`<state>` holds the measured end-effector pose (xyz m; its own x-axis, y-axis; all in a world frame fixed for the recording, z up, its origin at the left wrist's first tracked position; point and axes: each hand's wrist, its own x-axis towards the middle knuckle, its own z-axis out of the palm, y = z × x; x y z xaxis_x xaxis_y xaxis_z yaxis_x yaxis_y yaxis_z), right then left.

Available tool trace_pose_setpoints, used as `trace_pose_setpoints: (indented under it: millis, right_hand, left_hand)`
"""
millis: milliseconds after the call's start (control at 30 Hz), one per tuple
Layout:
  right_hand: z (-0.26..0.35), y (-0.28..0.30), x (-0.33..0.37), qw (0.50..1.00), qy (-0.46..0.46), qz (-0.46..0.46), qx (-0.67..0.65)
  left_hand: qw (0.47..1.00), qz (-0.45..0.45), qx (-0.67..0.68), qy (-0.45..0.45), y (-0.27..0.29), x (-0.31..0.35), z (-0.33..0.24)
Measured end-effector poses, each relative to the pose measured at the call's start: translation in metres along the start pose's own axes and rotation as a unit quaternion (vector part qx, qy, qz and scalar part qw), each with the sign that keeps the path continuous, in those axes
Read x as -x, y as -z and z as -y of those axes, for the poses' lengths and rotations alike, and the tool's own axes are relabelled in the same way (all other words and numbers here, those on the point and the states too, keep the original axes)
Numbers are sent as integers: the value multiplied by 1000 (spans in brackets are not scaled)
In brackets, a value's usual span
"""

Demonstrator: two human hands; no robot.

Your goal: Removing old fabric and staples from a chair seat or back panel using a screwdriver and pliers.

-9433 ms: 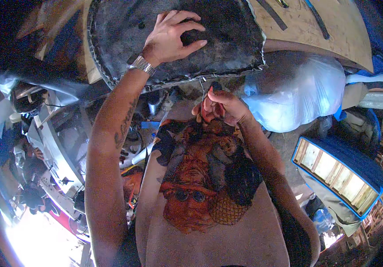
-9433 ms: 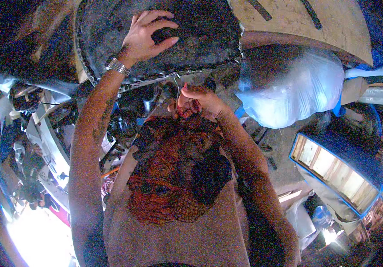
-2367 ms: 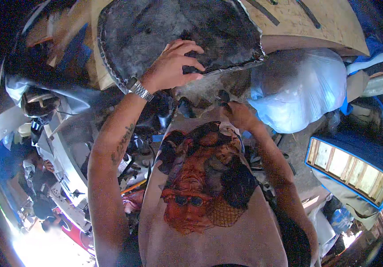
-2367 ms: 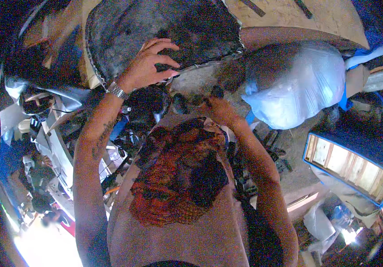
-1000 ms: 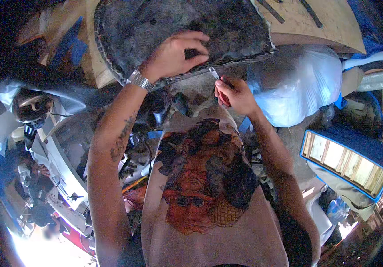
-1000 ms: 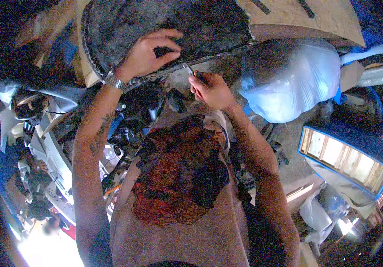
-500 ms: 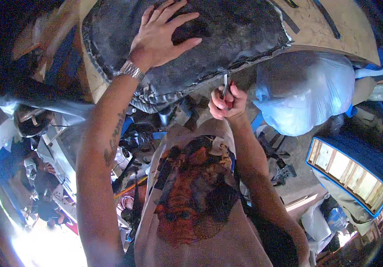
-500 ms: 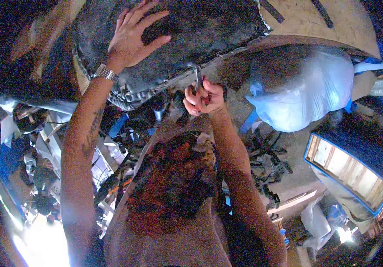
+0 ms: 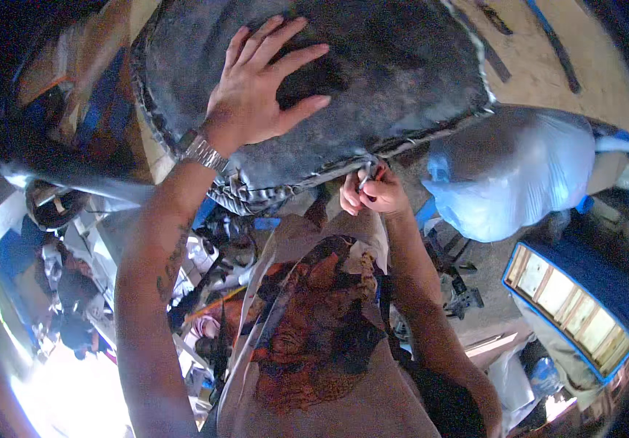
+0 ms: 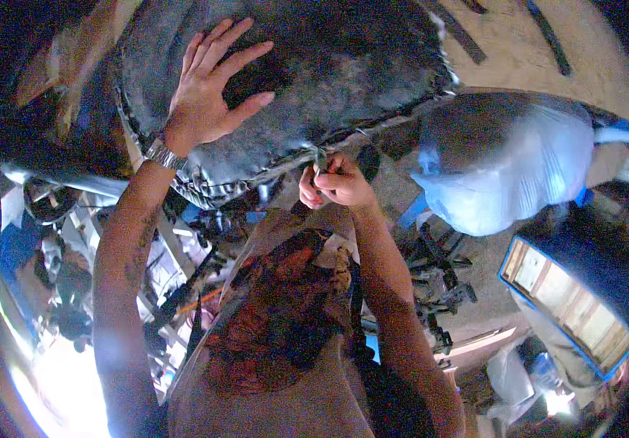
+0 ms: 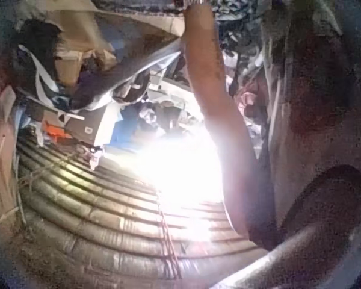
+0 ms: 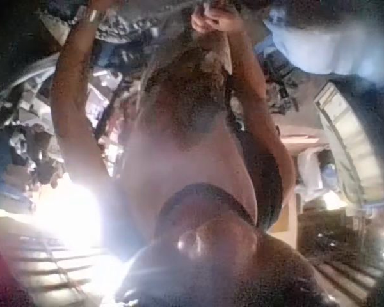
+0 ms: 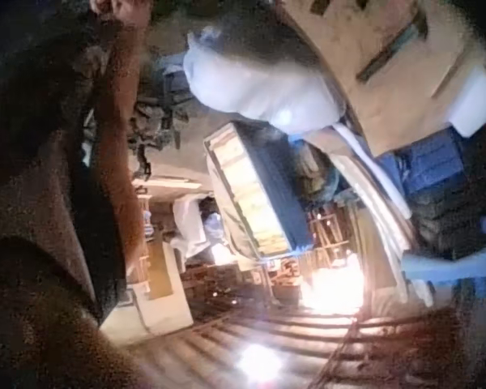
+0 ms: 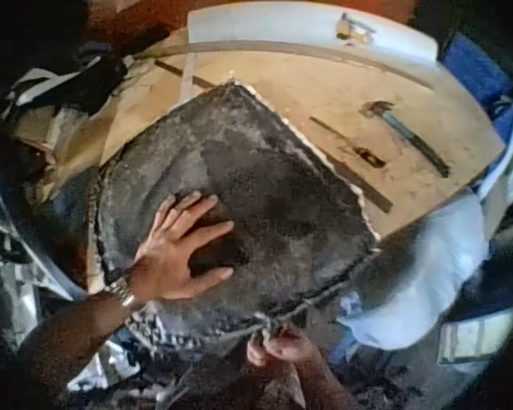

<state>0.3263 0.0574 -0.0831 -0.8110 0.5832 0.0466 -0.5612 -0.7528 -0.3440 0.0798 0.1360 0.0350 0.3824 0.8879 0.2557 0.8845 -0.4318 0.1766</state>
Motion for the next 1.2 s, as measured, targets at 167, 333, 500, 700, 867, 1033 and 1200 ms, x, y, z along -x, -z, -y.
trace_pose_setpoints:
  millis: [167,333,500,700,867,1033,1200]
  right_hand:
    - [-28,34,-34,965,-22,239,-102]
    - [-21,24,-34,980,37,188,-50]
    - [44,-69,28,926,-88,-193,313]
    - [16,-86,71,766,-124,-377,505]
    - [-8,-2,45,454,120,-308,827]
    - [17,-46,57,529,1,-250,811]
    - [46,-73,68,534,-66,-218,814]
  left_hand:
    - [1000,18,7,-2,4,-3,-1]
    - [1000,26,13,-1,4,-3,0]
    - [1000,-1,12,5,1,3,5]
    - [1000,-2,6,17,2,2,5]
    - [1000,-14,-3,17,2,-1,-2]
    - [999,-34,9,33,1,6,2]
    - [991,-120,-46,35,-4,9,-27]
